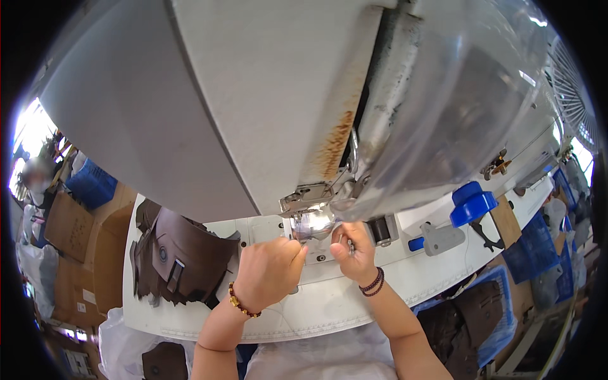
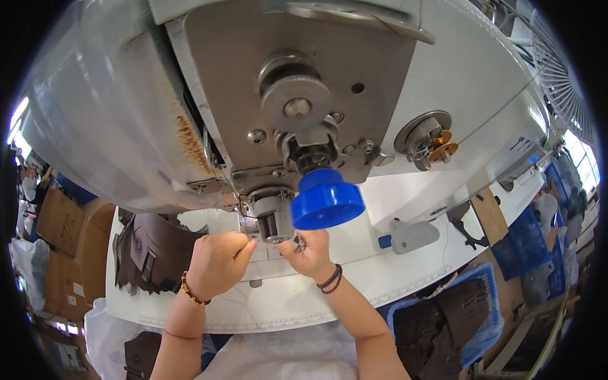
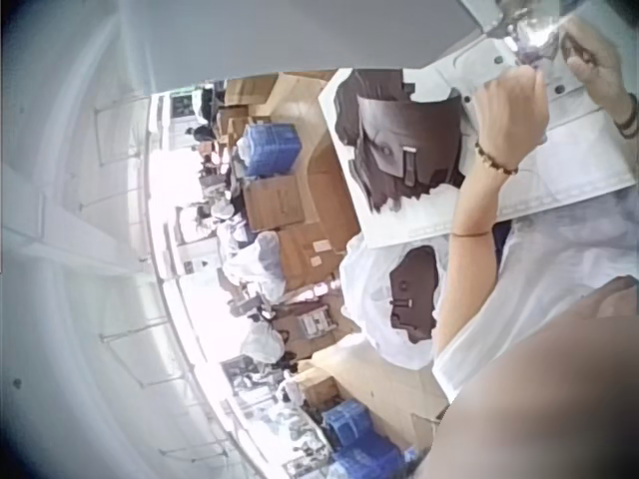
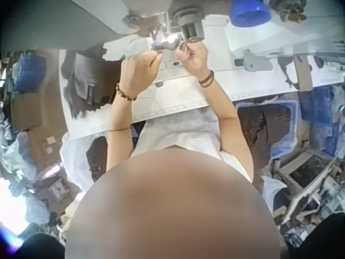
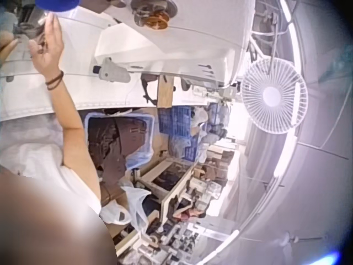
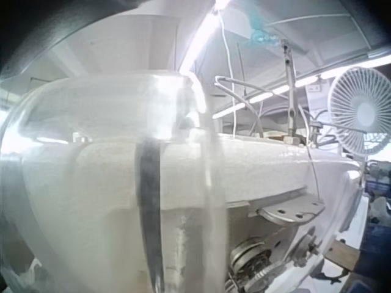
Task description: The recorder uses an industrial sewing machine to stitch leather shoe components together and performs machine maintenance by adjusting the needle and thread.
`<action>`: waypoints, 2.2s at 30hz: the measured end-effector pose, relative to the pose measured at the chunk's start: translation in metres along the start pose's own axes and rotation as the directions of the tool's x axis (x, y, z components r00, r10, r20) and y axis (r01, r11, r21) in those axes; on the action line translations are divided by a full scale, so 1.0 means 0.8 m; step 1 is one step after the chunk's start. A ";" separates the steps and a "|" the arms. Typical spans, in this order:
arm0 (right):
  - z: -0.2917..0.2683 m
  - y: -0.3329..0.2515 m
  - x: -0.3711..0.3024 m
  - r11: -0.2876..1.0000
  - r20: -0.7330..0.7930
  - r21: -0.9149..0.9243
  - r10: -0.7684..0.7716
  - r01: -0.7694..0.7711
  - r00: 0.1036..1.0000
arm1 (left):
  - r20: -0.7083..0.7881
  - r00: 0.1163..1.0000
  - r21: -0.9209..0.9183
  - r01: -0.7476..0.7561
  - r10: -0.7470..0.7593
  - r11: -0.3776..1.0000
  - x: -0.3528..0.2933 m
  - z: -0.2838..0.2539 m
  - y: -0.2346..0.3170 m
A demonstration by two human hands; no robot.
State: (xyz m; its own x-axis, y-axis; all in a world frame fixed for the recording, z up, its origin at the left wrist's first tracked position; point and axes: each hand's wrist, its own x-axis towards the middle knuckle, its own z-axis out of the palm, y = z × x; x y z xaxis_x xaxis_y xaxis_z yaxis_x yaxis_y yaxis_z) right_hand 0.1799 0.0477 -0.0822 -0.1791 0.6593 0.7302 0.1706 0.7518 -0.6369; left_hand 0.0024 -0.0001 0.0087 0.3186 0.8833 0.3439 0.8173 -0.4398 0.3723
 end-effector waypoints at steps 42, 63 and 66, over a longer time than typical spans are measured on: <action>0.037 -0.016 -0.038 0.924 0.444 0.160 0.246 -0.347 0.861 | -0.372 0.512 0.343 0.851 -0.774 0.398 -0.140 -0.087 -0.330; -0.035 -0.180 -0.022 0.870 0.317 0.232 0.355 -0.435 0.879 | -0.550 0.822 -0.195 -0.302 0.151 0.933 -0.205 -0.098 0.004; -0.087 -0.192 -0.019 0.905 0.186 0.160 0.364 -0.394 0.913 | -0.461 0.860 0.126 -0.180 0.218 0.976 -0.170 -0.082 -0.015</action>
State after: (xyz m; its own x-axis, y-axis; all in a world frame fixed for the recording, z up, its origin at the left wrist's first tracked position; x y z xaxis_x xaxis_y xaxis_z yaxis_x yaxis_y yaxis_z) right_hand 0.2241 -0.0789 0.0219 -0.2818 0.8773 0.3885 0.0695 0.4225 -0.9037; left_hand -0.0822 -0.1258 0.0140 0.2309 0.5892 0.7743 0.8004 -0.5675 0.1932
